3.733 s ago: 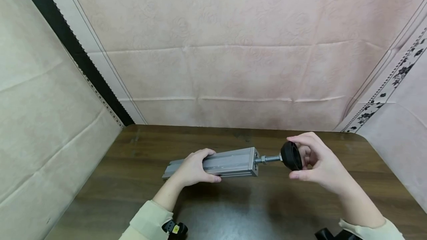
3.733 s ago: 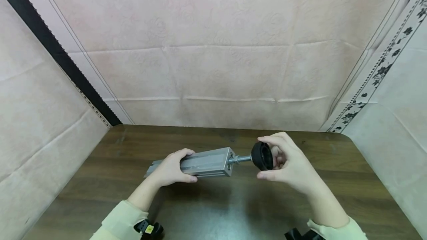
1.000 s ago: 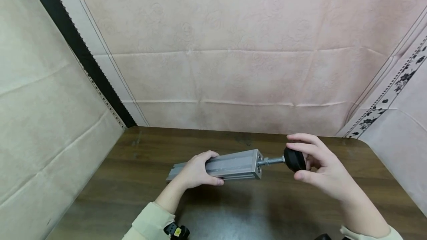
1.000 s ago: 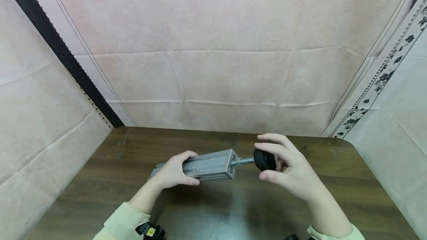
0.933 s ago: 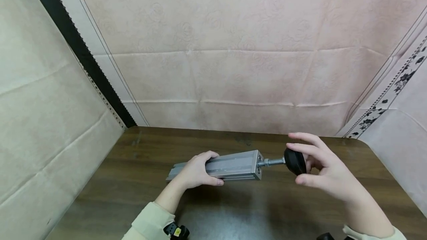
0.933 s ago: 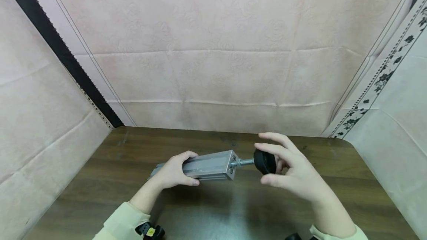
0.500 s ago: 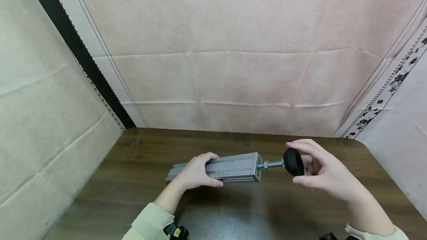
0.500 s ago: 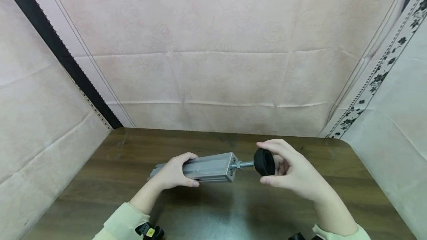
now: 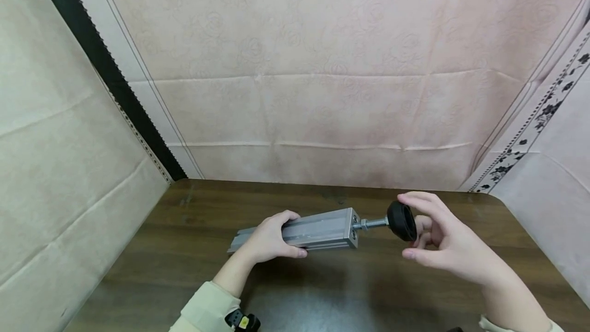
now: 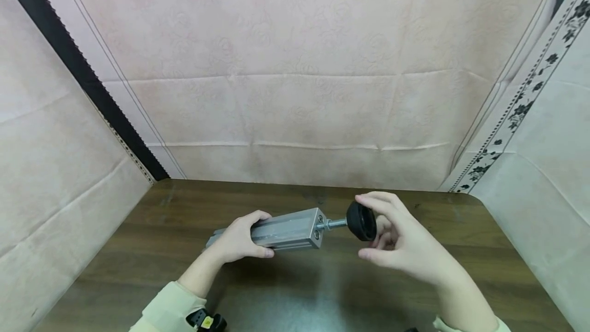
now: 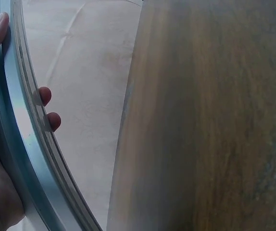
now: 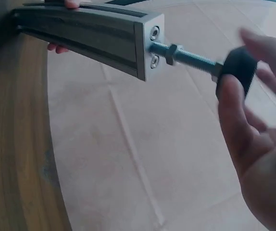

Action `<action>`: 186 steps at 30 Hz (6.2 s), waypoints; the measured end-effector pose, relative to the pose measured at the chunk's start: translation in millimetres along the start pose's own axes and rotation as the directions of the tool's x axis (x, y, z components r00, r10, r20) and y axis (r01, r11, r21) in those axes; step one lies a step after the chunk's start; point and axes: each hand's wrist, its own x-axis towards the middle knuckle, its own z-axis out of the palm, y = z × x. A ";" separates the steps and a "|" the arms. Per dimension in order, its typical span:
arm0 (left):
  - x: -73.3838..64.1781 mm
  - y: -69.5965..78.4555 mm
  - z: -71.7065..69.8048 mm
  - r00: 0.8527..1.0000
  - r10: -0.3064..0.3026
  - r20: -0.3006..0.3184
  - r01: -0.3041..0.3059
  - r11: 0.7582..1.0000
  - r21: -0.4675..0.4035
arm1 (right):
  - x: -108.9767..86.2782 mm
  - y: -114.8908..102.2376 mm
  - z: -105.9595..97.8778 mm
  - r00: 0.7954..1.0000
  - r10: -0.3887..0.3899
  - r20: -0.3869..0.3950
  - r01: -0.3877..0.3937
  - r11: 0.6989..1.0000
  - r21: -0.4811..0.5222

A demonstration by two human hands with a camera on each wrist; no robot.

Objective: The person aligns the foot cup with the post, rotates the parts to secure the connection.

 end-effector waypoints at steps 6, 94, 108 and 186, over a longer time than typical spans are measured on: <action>-0.9 0.8 -1.4 1.000 -0.003 0.005 0.003 1.000 0.002 | 1.5 0.8 -3.8 0.999 -0.041 0.006 0.041 0.969 -0.244; 0.9 0.9 -0.9 1.000 -0.006 0.017 0.006 1.000 -0.009 | 0.1 3.7 4.5 0.998 -0.063 -0.019 0.063 0.998 -0.002; 1.2 2.8 -0.4 0.999 -0.006 0.031 0.006 1.000 0.007 | 1.0 9.6 -2.9 0.998 -0.060 0.026 0.060 0.998 0.004; 4.0 1.6 6.1 1.000 -0.003 0.007 0.002 0.999 0.045 | 3.5 14.6 -11.9 0.972 -0.233 0.029 0.216 0.843 -0.493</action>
